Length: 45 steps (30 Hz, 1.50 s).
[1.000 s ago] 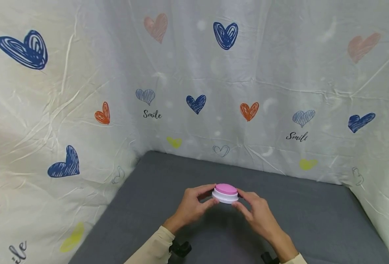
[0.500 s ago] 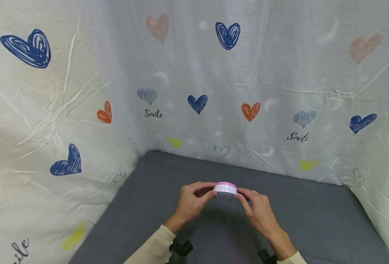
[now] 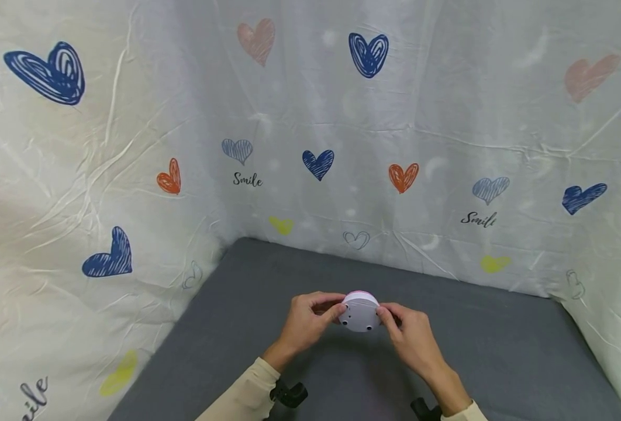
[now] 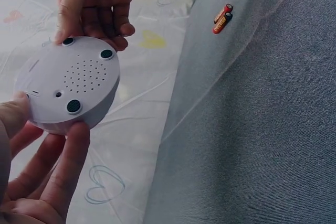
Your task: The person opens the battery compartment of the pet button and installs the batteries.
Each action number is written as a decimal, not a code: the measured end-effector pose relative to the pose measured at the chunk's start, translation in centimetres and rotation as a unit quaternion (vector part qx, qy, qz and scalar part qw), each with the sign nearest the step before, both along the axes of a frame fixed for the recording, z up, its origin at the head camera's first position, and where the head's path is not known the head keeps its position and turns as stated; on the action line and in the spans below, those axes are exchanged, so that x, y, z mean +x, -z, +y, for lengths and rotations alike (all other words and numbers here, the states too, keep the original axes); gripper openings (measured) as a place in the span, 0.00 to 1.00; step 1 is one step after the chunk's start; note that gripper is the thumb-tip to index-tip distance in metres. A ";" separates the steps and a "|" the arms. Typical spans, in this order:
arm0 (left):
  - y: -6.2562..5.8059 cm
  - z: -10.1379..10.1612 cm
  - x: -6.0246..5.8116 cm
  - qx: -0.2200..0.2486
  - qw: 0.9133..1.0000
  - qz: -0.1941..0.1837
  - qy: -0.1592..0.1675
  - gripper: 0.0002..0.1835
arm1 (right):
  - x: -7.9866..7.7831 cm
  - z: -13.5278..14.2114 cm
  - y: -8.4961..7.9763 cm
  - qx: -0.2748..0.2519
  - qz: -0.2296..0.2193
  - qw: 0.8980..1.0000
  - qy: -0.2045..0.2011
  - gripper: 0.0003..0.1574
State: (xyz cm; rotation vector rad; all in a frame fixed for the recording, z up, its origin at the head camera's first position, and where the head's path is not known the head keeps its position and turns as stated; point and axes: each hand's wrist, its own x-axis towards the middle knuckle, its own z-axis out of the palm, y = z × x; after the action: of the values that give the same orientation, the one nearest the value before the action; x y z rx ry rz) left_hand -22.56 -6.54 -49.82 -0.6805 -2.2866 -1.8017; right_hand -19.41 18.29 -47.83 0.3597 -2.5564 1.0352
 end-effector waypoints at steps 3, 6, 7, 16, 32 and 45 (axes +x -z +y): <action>0.1 0.0 0.0 -0.008 1.000 -0.022 0.000 0.13 | 0.0 0.0 0.2 -0.008 -0.026 1.000 -0.004 0.09; 0.2 0.1 0.0 -0.010 0.999 -0.039 0.001 0.13 | 0.0 0.1 0.4 -0.010 -0.042 0.999 -0.007 0.09; 0.2 0.1 0.0 -0.011 0.999 -0.043 0.001 0.13 | 0.0 0.1 0.5 -0.010 -0.044 0.999 -0.008 0.09; 0.6 0.3 -0.1 -0.034 0.997 -0.066 -0.006 0.12 | -0.2 0.1 0.6 -0.006 -0.093 0.996 -0.008 0.07; 3.4 0.5 -0.1 -0.043 0.977 -0.210 0.010 0.14 | -0.6 -0.4 2.8 0.031 -0.196 0.980 -0.005 0.22; 4.1 0.8 0.1 -0.039 0.963 -0.267 0.018 0.15 | -0.9 -0.5 4.2 0.024 -0.244 0.970 0.001 0.23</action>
State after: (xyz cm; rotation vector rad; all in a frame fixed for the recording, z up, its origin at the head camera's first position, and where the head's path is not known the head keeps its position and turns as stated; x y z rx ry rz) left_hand -22.51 -5.70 -53.90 -0.2600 -2.6951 -2.1273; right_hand -20.26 17.78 -52.00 0.1223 -3.0153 1.1818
